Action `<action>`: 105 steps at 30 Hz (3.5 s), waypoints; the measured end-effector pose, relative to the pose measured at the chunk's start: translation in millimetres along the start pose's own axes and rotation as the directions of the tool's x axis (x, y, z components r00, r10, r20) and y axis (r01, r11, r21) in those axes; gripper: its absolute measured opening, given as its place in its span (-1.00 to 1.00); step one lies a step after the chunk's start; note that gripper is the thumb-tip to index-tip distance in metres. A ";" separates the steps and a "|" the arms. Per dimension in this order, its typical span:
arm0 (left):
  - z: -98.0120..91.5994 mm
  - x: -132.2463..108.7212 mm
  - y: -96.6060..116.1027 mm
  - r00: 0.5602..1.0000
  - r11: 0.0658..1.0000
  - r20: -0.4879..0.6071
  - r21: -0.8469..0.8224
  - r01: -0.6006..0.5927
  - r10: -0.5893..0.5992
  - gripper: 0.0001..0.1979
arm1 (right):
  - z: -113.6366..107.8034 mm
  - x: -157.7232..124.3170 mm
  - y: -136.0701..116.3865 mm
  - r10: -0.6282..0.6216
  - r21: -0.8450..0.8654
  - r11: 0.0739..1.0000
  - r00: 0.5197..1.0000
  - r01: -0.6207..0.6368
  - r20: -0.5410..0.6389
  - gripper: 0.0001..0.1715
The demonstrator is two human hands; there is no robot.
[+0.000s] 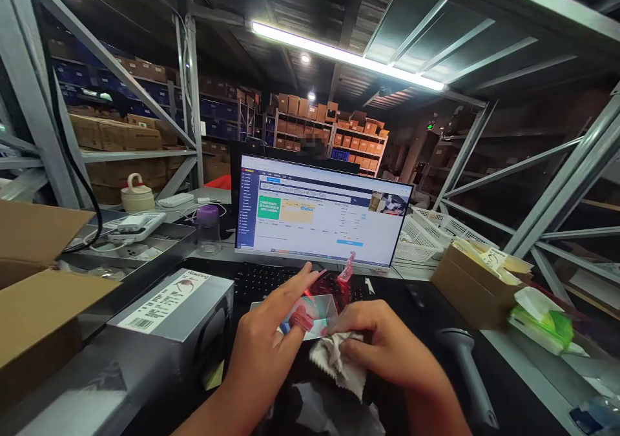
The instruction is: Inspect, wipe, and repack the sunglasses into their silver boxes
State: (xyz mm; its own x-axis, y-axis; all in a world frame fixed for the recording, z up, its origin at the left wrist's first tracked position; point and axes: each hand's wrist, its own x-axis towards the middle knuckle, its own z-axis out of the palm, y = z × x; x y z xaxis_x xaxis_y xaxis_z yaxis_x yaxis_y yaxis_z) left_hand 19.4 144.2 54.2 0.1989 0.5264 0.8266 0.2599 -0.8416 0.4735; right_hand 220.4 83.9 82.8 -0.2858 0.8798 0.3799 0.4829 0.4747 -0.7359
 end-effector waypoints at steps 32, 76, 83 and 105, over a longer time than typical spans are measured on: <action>-19.6 14.3 -6.3 0.841 0.962 0.475 -0.039 -0.272 0.257 -0.55 | -16.4 -8.8 0.3 0.151 0.540 0.833 0.988 -0.120 -0.014 -0.60; -22.2 8.1 3.8 0.993 0.997 0.109 0.048 -0.059 0.054 -0.39 | -13.9 4.6 10.8 0.327 0.752 0.633 0.944 -0.181 -0.047 -0.62; -8.8 2.7 3.0 0.989 0.996 0.121 0.017 -0.085 0.082 -0.39 | 38.7 24.7 9.2 0.149 0.966 0.256 0.987 0.013 -0.053 -0.51; -4.7 -2.0 13.3 0.980 0.990 0.141 -0.003 -0.139 0.138 -0.41 | 51.3 13.7 -3.2 0.097 0.862 0.351 0.901 0.366 -0.423 -0.60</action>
State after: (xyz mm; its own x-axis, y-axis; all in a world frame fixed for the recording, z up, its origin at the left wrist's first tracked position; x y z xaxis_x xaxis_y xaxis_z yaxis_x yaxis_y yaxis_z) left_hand 17.9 131.4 60.2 0.3636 0.4172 0.8329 0.2273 -0.9068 0.3550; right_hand 172.6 93.0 61.7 0.1391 0.8501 0.5079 -0.6482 0.4659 -0.6024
